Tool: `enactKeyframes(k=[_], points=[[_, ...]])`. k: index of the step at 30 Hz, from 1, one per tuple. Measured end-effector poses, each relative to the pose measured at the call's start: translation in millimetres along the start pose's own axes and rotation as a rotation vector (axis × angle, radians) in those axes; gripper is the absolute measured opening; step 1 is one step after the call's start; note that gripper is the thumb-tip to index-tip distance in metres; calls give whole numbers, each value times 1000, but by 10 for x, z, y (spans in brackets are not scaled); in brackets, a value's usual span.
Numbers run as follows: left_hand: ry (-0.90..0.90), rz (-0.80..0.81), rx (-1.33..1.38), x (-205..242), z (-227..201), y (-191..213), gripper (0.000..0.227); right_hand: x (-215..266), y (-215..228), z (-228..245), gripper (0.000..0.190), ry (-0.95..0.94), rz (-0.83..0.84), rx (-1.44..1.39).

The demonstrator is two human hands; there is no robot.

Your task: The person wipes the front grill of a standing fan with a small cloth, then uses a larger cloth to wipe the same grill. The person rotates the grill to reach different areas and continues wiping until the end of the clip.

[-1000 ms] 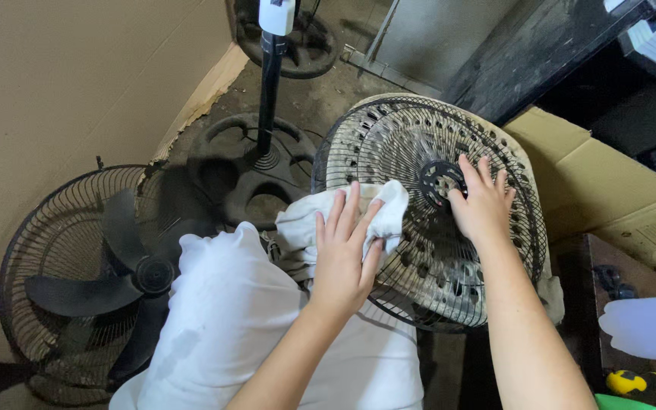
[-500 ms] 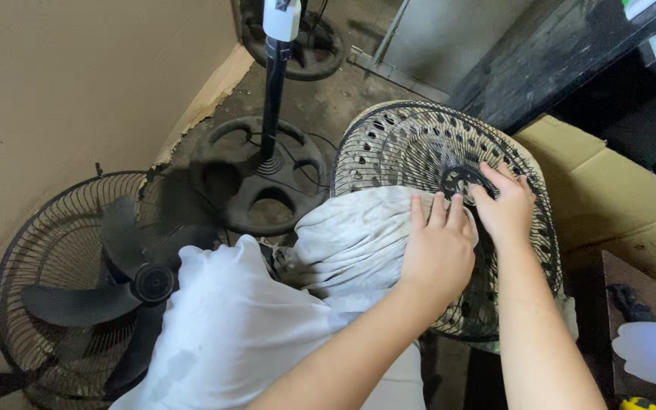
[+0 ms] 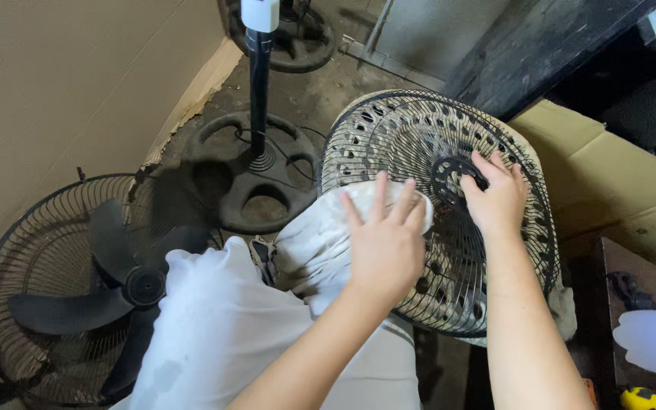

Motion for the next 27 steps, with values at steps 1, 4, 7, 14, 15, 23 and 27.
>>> enactKeyframes(k=[1,4,7,14,15,23,27], points=[[-23,72,-50,-101,-65,-53,49,3,-13,9,50,-7,3,12],[-86,215,-160,-326,-213,-193,51,-2,1,30,50,-23,13,6],[-119,182,-153,-320,-180,-224,51,14,26,64,49,-39,21,-7],[-4,-84,241,381,383,108,55,11,42,66,48,-66,29,-17],[5,-115,270,478,452,149,55,20,41,61,48,-71,26,-19],[386,1,137,526,1030,368,27,3,17,41,49,-64,14,-7],[647,-46,785,203,1198,578,30,-13,11,70,47,-80,17,5]])
Point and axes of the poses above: each hand's wrist, its own x-axis away from the middle knuckle, its own y-axis out of the back of the hand, z = x × y, the point moved 3 cm from there along -x, towards the middle knuckle, and after that the axes turned 9 degrees about -x, right-handed, at the moved point
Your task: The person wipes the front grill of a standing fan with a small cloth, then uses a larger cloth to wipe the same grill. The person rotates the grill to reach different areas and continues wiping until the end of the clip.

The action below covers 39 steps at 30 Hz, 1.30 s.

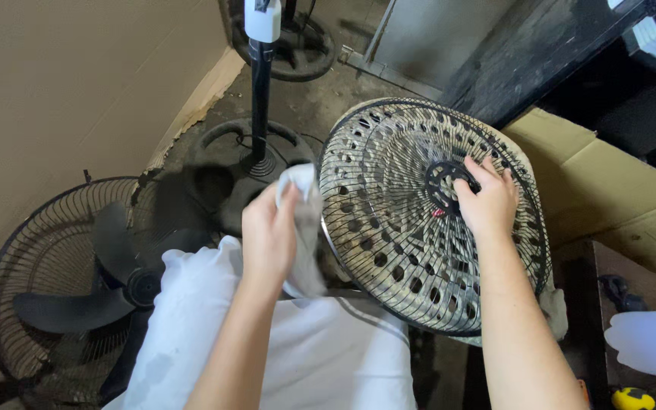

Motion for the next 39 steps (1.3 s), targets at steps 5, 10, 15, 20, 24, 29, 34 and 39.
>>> enactKeyframes(k=[5,10,15,20,24,29,34,39], points=[[-953,-322,-635,13,-839,-721,42,85,194,360,48,43,-3,23],[-654,240,-416,92,-1143,-1653,87,195,258,702,58,1,-79,26],[-517,342,-1137,-173,-641,-1773,79,-13,62,86,46,-75,68,38],[-303,230,-1037,-499,-374,-1413,69,12,26,-63,50,25,14,-30],[-214,132,-665,-768,264,-1002,73,29,41,-16,48,22,13,-21],[-329,25,-588,-700,610,-959,63,43,32,40,47,7,-1,-8],[-524,187,-829,-402,-82,-1051,81,28,-5,5,49,47,6,63],[-585,354,-1153,-423,-545,-1386,91,37,-16,-13,49,69,7,78]])
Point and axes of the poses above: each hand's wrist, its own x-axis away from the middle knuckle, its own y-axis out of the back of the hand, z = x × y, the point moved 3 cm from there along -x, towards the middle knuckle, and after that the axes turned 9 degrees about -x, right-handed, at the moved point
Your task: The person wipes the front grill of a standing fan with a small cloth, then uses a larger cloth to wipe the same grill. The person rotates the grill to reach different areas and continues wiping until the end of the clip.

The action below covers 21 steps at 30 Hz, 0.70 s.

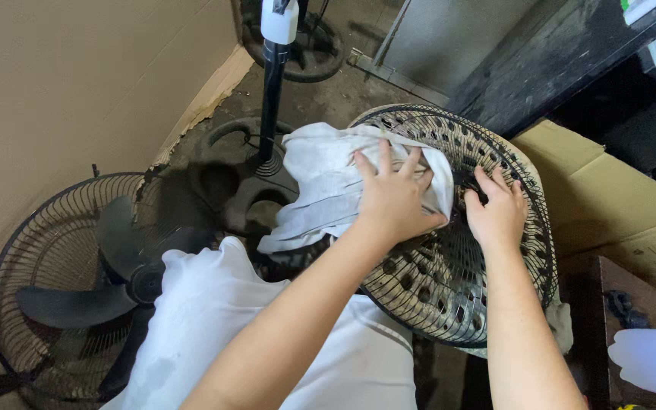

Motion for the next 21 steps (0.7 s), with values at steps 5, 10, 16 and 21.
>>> enactKeyframes(k=[5,10,16,21], points=[[103,153,-31,-249,-78,36,99,-15,1,-13,49,3,8,0],[192,133,-52,-457,-17,-42,81,13,35,-17,49,-18,16,-31],[355,-77,179,-503,367,-330,67,5,38,3,49,-33,18,-42],[363,-271,324,-517,709,-749,66,2,26,6,50,-37,10,-34]])
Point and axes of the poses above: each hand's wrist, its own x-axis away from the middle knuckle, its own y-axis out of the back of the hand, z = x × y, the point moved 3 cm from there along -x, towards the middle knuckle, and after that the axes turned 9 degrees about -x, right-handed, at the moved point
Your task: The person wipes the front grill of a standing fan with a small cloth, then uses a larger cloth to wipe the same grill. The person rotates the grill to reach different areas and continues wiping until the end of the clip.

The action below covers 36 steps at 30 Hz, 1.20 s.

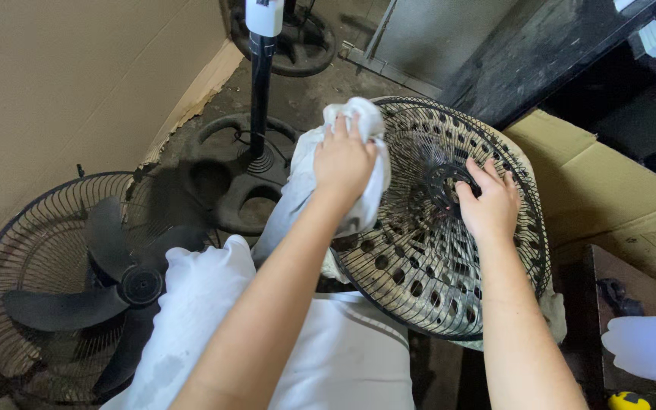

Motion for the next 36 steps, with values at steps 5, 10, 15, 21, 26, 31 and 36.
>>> enactKeyframes(k=[5,10,15,21,26,31,36], points=[[-130,-153,204,-11,393,-409,64,6,21,49,50,-7,4,12],[279,98,519,-48,890,-749,39,34,50,117,49,-54,25,-17],[177,-362,842,80,653,-100,36,8,32,99,57,-55,49,30],[-601,55,95,159,-1149,159,37,-50,-160,-269,59,3,36,50],[-524,275,-392,241,-1259,-226,73,15,-111,-165,69,20,34,10],[-494,179,-542,-75,-1085,-446,65,48,35,105,67,-4,43,18],[-315,170,-406,-486,-724,-384,70,56,61,148,66,-29,41,-2]])
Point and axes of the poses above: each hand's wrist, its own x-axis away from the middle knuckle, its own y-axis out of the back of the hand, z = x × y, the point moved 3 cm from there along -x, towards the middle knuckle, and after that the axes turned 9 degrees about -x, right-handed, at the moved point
